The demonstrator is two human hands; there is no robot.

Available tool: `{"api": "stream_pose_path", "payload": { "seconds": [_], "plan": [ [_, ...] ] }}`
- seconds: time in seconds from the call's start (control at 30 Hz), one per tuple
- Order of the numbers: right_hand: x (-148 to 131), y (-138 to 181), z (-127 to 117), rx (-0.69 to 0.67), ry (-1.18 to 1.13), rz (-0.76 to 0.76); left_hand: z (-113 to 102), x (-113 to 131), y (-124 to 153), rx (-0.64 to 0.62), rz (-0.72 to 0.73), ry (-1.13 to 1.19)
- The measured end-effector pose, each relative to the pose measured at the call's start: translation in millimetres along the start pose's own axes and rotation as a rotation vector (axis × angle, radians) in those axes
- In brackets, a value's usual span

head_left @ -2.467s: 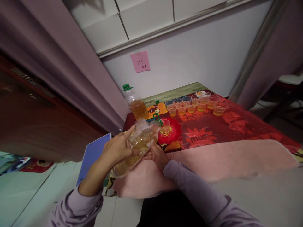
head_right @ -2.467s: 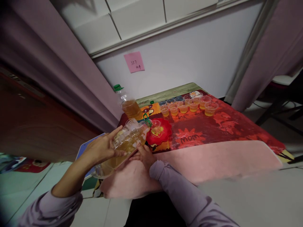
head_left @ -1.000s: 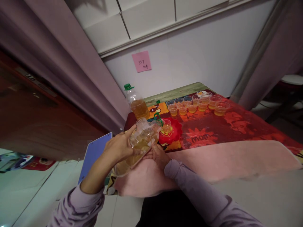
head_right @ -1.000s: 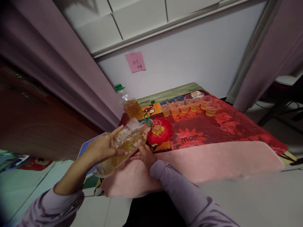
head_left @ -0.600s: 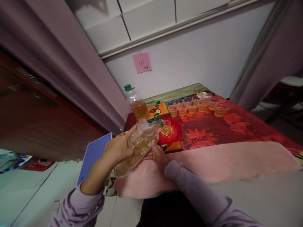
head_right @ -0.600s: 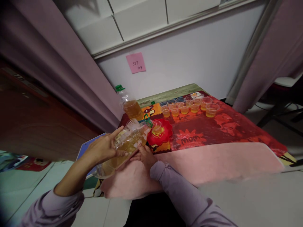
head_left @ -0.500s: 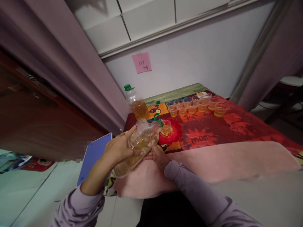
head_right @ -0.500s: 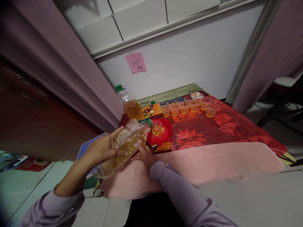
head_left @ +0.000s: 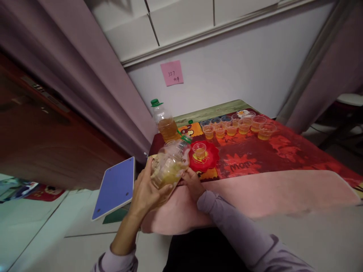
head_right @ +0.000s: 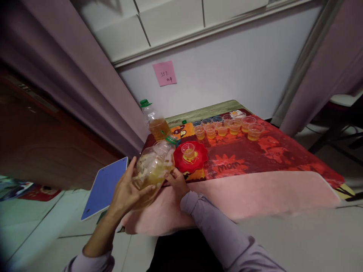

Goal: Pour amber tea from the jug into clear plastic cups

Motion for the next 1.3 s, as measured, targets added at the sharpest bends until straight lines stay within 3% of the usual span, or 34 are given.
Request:
{"api": "stream_pose_path", "payload": {
  "seconds": [0.2, 0.3, 0.53, 0.73, 0.83, 0.97, 1.17, 1.3],
  "plan": [
    [-8, 2, 6, -0.081, 0.014, -0.015, 16, -36, 23, 0.161, -0.026, 0.177],
    [-11, 6, 7, -0.094, 0.009, -0.016, 15, -31, 26, 0.158, -0.017, 0.148],
    [-13, 10, 7, -0.128, 0.053, -0.016, 16, -9, 24, 0.280, -0.139, 0.176],
    [-20, 22, -5, -0.256, 0.271, -0.032, 17, -17, 26, 0.312, -0.155, 0.212],
    [-43, 36, -22, -0.294, 0.519, -0.109, 15, -24, 26, 0.314, -0.159, 0.225],
    [-95, 34, -44, -0.300, 0.740, -0.188, 15, -28, 24, 0.297, -0.173, 0.235],
    [-185, -36, -69, -0.171, 1.130, -0.412, 19, -25, 21, 0.259, -0.204, 0.242],
    [-192, -79, -70, -0.268, 1.572, -0.392, 19, -21, 20, 0.262, -0.182, 0.228]
  ]
}}
Point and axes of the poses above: each hand's wrist, its own y-axis away from the middle knuckle, its own z-axis out of the palm, x = y × z, the point moved 6 cm from there along -y, towards the middle knuckle, and after that the axes turned 13 degrees about -z, right-handed, at the moved point
